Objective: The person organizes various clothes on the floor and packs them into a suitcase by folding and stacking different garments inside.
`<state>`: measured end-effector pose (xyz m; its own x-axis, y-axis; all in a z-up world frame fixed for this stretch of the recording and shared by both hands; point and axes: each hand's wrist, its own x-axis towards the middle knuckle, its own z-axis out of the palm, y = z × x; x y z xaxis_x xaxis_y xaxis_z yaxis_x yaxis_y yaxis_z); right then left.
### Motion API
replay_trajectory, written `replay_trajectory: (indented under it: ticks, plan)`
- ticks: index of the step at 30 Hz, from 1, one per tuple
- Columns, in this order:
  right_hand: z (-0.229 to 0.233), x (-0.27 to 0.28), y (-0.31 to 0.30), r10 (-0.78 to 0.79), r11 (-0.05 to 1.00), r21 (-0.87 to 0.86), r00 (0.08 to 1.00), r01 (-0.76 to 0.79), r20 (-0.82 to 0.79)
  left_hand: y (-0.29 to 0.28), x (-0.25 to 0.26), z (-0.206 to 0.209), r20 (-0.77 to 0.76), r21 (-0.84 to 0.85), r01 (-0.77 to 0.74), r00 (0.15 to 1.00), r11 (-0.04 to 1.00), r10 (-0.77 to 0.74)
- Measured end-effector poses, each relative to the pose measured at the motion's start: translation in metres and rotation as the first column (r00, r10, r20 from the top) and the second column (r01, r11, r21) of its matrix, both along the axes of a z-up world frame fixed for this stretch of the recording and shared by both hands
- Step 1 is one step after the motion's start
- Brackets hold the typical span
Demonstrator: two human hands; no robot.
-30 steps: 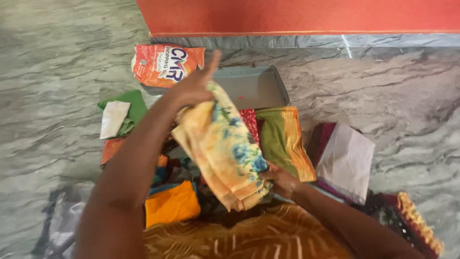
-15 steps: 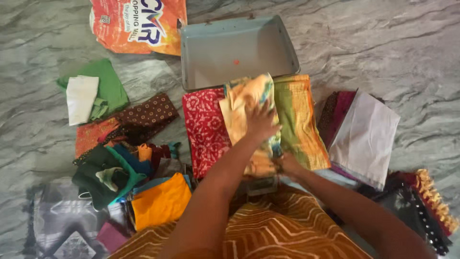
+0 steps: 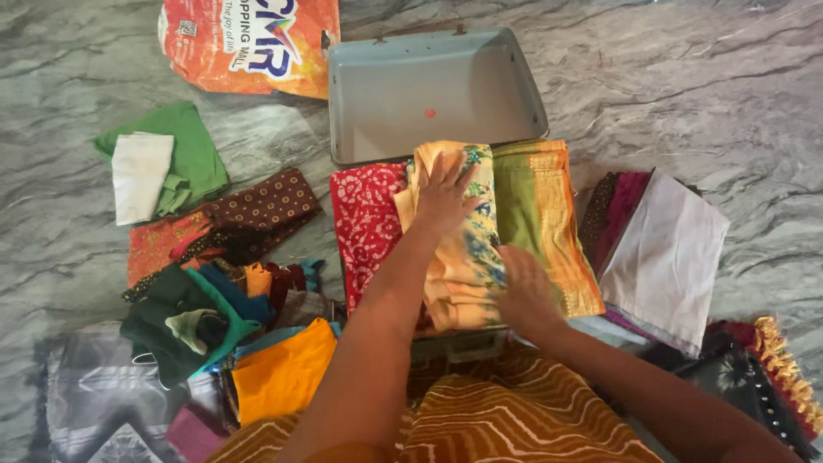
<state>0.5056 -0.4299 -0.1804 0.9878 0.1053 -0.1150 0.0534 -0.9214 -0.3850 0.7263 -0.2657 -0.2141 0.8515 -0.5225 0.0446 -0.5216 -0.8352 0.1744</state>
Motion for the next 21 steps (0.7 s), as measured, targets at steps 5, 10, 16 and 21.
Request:
replay_trajectory:
  ticks: [5, 10, 16, 21]
  plan:
    - [0.025, 0.010, 0.051, 0.407, 0.896, -0.113, 0.895, -0.430, -0.182, -0.006, 0.000, 0.009, -0.069, 0.181, 0.016, 0.998, 0.983, -0.003]
    - [0.002, 0.018, 0.055, 0.465, 0.776, -0.146, 0.713, -0.613, -0.524, 0.001, 0.009, -0.015, -0.111, 0.045, 0.030, 0.994, 0.999, -0.025]
    - [-0.006, 0.016, 0.064, 0.419, 0.783, -0.193, 0.731, -0.591, -0.539, 0.006, 0.012, -0.006, -0.189, 0.044, 0.000, 0.982, 0.999, 0.008]
    - [0.004, 0.021, 0.082, 0.410, 0.724, -0.295, 0.733, -0.623, -0.543, 0.000, 0.018, 0.014, -0.308, 0.083, -0.016, 0.951, 0.996, 0.041]
